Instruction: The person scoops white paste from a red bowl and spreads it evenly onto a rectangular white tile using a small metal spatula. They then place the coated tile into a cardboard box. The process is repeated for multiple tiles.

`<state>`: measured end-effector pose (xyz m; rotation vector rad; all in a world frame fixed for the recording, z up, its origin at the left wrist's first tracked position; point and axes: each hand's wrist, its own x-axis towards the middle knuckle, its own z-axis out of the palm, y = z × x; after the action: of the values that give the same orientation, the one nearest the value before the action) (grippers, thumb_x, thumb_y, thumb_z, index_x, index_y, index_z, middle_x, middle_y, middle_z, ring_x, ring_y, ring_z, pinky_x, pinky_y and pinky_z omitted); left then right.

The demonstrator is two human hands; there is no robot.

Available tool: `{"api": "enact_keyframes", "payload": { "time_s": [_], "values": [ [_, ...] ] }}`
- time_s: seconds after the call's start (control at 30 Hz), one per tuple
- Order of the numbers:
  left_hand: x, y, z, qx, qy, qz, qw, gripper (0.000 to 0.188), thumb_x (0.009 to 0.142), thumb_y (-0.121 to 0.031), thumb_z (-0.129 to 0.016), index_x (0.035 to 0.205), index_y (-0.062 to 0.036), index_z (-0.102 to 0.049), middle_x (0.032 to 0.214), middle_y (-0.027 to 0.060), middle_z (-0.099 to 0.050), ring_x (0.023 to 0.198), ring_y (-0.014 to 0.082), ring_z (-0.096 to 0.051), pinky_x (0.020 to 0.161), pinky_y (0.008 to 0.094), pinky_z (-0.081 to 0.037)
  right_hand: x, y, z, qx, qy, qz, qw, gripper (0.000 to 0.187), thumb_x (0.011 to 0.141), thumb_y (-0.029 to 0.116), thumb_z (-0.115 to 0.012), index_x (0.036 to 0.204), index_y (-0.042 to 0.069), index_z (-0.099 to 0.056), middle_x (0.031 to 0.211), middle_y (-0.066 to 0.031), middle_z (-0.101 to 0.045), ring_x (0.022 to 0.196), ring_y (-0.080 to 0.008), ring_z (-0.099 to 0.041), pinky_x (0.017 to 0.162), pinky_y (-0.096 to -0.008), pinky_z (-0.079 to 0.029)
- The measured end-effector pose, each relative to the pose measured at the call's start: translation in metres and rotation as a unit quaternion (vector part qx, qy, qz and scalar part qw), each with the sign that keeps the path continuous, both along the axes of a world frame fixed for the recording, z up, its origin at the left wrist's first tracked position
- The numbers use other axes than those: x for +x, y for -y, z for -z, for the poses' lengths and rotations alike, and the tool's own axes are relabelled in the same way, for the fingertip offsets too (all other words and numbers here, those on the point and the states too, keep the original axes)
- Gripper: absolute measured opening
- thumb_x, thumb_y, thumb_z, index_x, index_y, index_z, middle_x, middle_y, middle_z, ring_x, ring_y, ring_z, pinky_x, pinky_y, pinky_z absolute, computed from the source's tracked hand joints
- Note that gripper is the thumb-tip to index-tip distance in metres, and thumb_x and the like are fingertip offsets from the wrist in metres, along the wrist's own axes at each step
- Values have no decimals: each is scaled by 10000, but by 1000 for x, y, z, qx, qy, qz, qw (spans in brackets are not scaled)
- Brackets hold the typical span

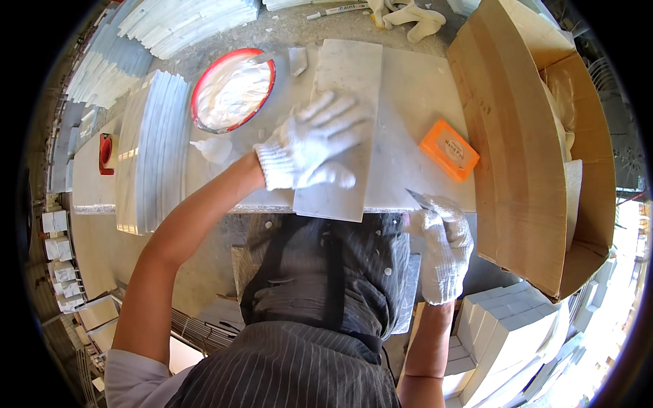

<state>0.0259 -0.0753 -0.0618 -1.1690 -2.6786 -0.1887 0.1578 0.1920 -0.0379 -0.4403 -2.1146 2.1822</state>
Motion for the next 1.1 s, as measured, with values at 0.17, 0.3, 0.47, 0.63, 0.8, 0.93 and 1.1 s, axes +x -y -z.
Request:
{"api": "enact_keyframes", "payload": {
  "time_s": [0.17,0.3,0.47,0.63,0.8,0.93,1.1],
  "values": [
    [-7,6,-3,-18,-4,-39,999,846,920,-716,-364,1482,-86,-411,1552,168,-374,1467,318,-307,1234,466,-150,-18,4,-12,16,32,-35,999,234,991,128,-567,1142,-25,-659,699,-12,-566,586,-56,-483,576,-227,-409],
    [13,7,3,-26,23,12,999,846,914,-715,-386,1458,-70,-444,1561,161,-362,1484,308,-270,1237,463,-128,-33,10,-16,76,26,-36,996,270,959,129,-601,1183,1,-681,798,-18,-609,604,-58,-511,568,-226,-417],
    [25,14,-1,2,8,6,1000,827,889,-708,-444,1415,-73,-497,1513,161,-433,1442,327,-347,1214,529,-169,-65,33,-32,118,60,-108,985,336,968,142,-575,1271,17,-649,853,0,-582,634,-49,-483,585,-208,-408],
    [94,-2,-15,170,133,110,970,640,874,-563,-594,1283,-72,-615,1341,160,-572,1301,381,-502,1148,555,-317,-96,52,-12,170,26,-183,968,348,928,130,-620,1266,55,-652,952,-63,-637,700,-136,-578,655,-274,-478],
    [115,11,6,253,57,-73,963,544,835,-431,-705,1251,-89,-624,1306,137,-583,1253,391,-528,1072,563,-404,-117,61,2,406,-132,-233,874,318,900,221,-646,1210,159,-685,927,-126,-618,826,-299,-615,741,-374,-501],
    [119,5,16,263,27,-89,960,513,645,-292,-795,1096,-77,-680,1205,124,-619,1181,364,-564,1008,514,-472,-121,60,1,441,-135,-267,846,333,909,184,-636,1235,126,-673,904,-117,-610,824,-266,-618,758,-343,-488],
    [118,4,23,261,1,-96,960,478,694,-335,-774,1104,-108,-679,1196,119,-630,1153,373,-586,966,507,-507,-126,66,0,449,-119,-286,838,342,918,128,-619,1257,110,-663,882,-117,-604,814,-247,-615,759,-327,-486]
  ]
}}
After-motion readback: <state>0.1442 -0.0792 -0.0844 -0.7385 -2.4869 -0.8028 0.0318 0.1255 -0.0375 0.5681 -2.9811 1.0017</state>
